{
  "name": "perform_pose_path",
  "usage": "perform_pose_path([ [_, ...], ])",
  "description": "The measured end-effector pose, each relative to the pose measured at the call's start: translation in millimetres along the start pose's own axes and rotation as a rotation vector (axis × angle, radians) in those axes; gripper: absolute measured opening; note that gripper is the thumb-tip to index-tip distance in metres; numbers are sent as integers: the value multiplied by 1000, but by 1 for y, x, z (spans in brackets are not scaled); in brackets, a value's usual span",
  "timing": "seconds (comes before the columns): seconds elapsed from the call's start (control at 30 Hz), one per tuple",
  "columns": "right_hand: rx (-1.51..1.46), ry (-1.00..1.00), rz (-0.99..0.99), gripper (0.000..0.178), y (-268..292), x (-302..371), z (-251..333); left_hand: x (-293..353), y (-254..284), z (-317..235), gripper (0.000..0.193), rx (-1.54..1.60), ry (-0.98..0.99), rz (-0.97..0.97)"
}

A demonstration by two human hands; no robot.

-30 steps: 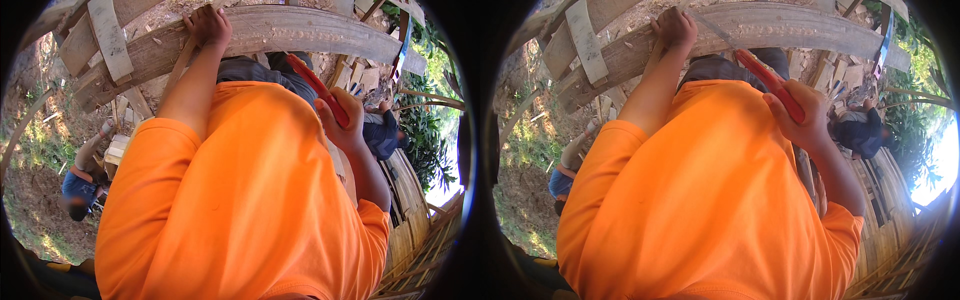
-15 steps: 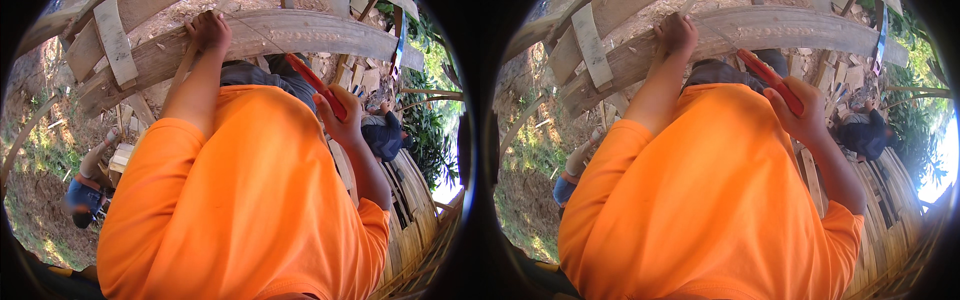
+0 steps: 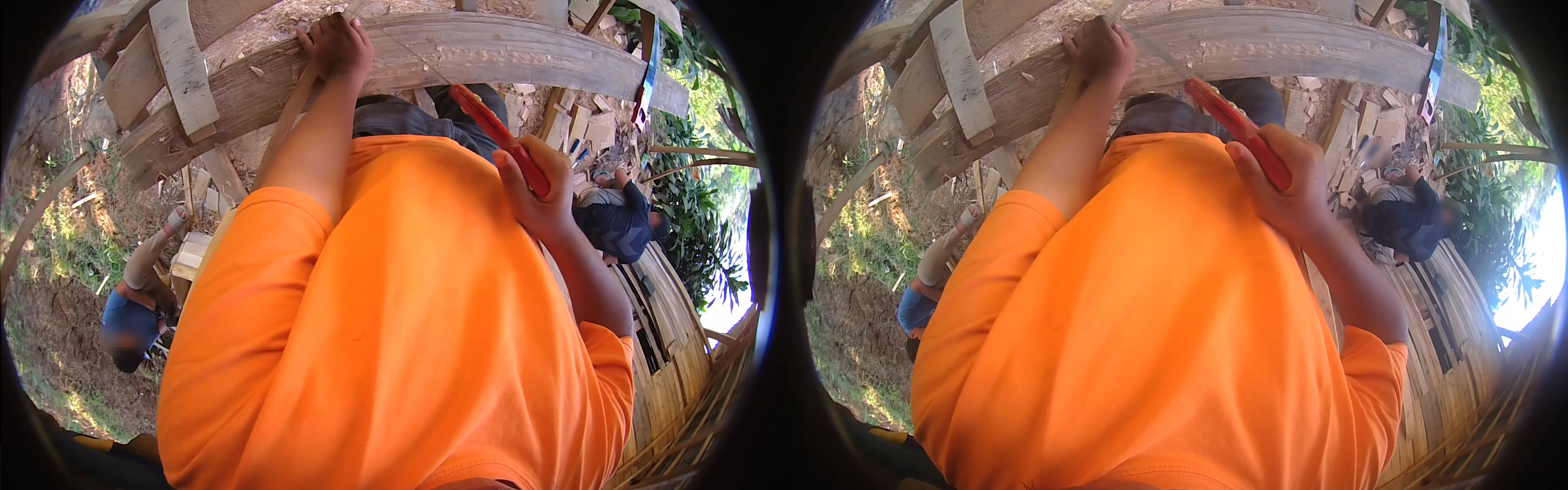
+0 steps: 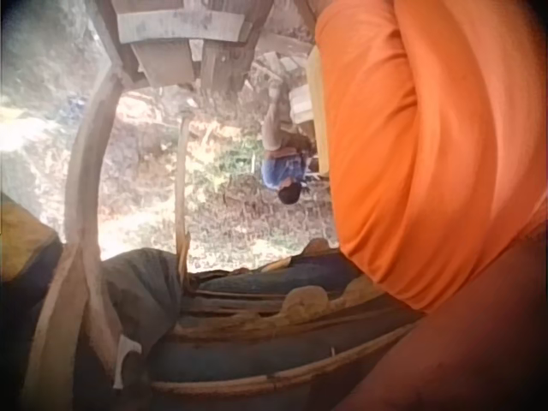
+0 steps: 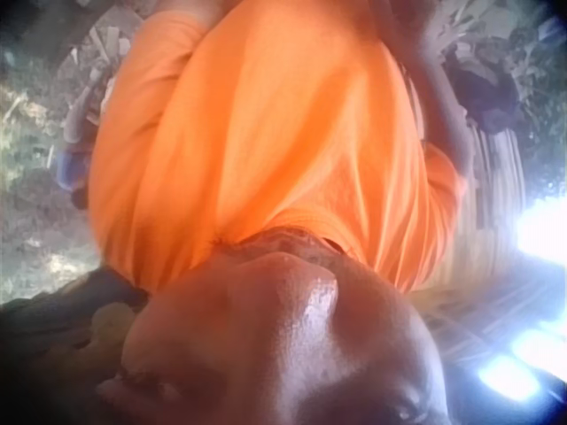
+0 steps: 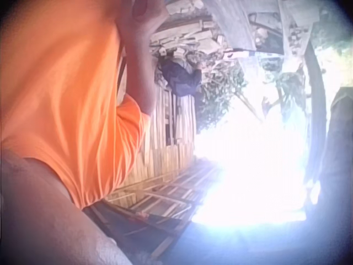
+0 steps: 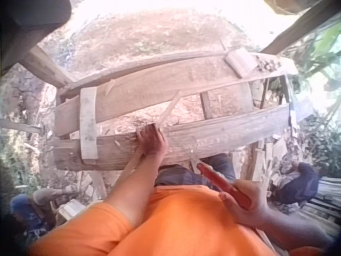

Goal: The person saws a thin piece of wood after handling several wooden slats and arranging them in a wooden frame. They hold the wood steady on a support and use a hand saw to cut through it.

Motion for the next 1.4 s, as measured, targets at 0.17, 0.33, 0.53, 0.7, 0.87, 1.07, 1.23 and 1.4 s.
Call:
perform_pose_path([
  [0.17,-56,-33,-49,26,6,1,-14,-1,-3,1,31,33,-3,-17],
  [0.33,-56,-24,199,32,0,0,-18,1,3,4,32,76,-45,-33],
  [0.53,-243,-101,195,27,-4,0,-18,-8,-2,2,39,69,-120,138],
  [0.7,-10,139,100,35,22,-16,31,-12,2,14,34,107,-254,106],
  [0.87,-32,206,112,23,34,-34,67,-12,12,4,28,175,-265,49],
  [1.07,165,227,110,29,28,-48,104,-13,8,14,34,210,-202,135],
  [1.23,161,105,114,37,21,-55,116,-16,14,19,33,257,-156,118],
  [1.4,217,43,89,30,24,-56,118,-14,10,24,31,259,-174,65],
])
Point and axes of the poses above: each hand's wrist, its own x-axis away from the middle knuckle, its own y-axis out of the back of the hand, z = x × y, the point moved 8 cm from there along -x, towards the middle knuckle
